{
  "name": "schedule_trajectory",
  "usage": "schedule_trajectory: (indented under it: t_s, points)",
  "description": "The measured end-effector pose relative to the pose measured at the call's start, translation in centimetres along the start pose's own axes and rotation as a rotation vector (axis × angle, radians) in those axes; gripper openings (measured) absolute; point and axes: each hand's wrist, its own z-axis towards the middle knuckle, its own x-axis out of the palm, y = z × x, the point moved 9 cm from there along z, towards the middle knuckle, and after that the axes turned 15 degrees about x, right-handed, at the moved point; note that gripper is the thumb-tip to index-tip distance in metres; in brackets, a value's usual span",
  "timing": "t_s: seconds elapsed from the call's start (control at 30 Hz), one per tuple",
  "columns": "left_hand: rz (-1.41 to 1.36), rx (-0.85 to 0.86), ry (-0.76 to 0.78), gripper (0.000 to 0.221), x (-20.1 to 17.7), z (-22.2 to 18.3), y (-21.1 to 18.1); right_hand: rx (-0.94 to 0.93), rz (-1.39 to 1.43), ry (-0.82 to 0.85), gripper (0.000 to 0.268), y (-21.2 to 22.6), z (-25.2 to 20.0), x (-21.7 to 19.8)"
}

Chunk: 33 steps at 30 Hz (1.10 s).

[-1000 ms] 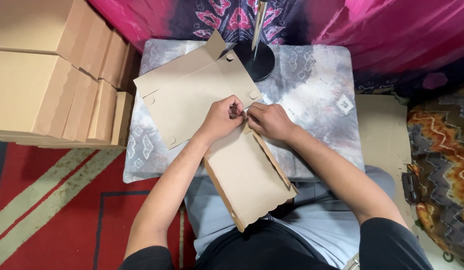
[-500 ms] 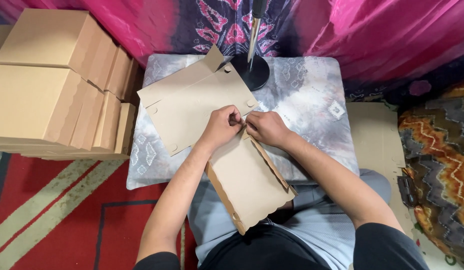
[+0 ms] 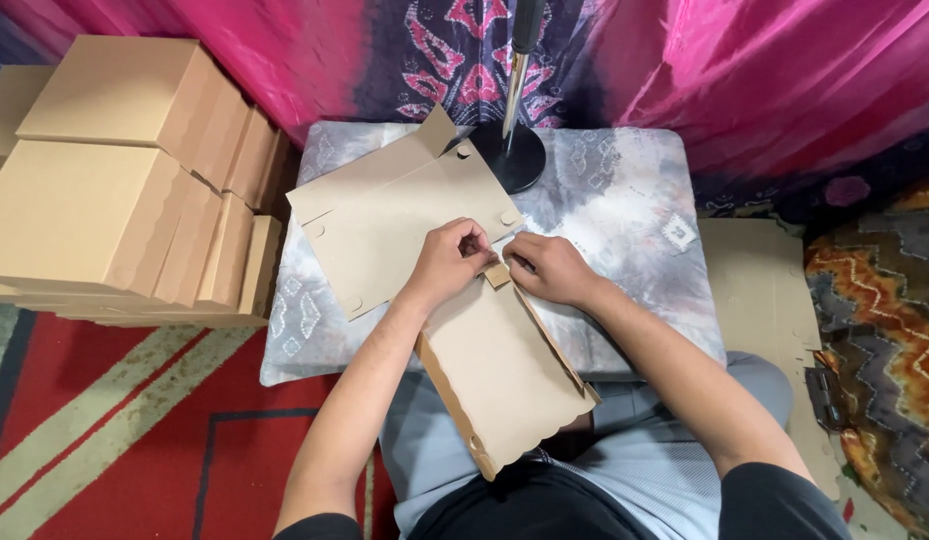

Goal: Manually folding and assembling a cardboard box from a flat pre-cut sheet.

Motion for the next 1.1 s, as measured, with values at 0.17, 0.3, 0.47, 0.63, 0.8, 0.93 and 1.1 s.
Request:
schedule_trajectory:
  t_s: [0.17,0.3,0.47,0.63,0.8,0.93,1.1]
  points:
    - [0.033,0.019,0.019,0.012,0.5,0.2,1.3,0.004,-0.079,0.03,0.02,-0.7,0.0,1.2]
    - [0.032,0.03,0.037,0.013,0.8,0.0,1.3,0.019,-0.105,0.035,0.032,-0.6,0.1,1.3]
    - [0.015,0.133,0.08,0.014,1.3,0.3,-0.4,0.092,0.045,0.035,0.021,-1.4,0.9,0.5]
    - [0.14,0.235,0.132,0.011,2.0,0.3,-1.0,0.1,0.151,0.009,0.011,-0.9,0.9,-0.5]
    - [0.609,0.373,0.176,0.02,2.3,0.4,-0.5,0.042,-0.227,-0.063,0.021,2.0,-0.1,-1.8]
    - [0.634,0.343,0.154,0.018,2.2,0.5,-0.1,0.04,-0.277,-0.058,0.024,1.2,-0.2,-1.0]
    - [0.652,0.306,0.122,0.013,1.9,0.5,0.1,0.008,-0.355,-0.07,0.029,0.3,-0.7,0.0]
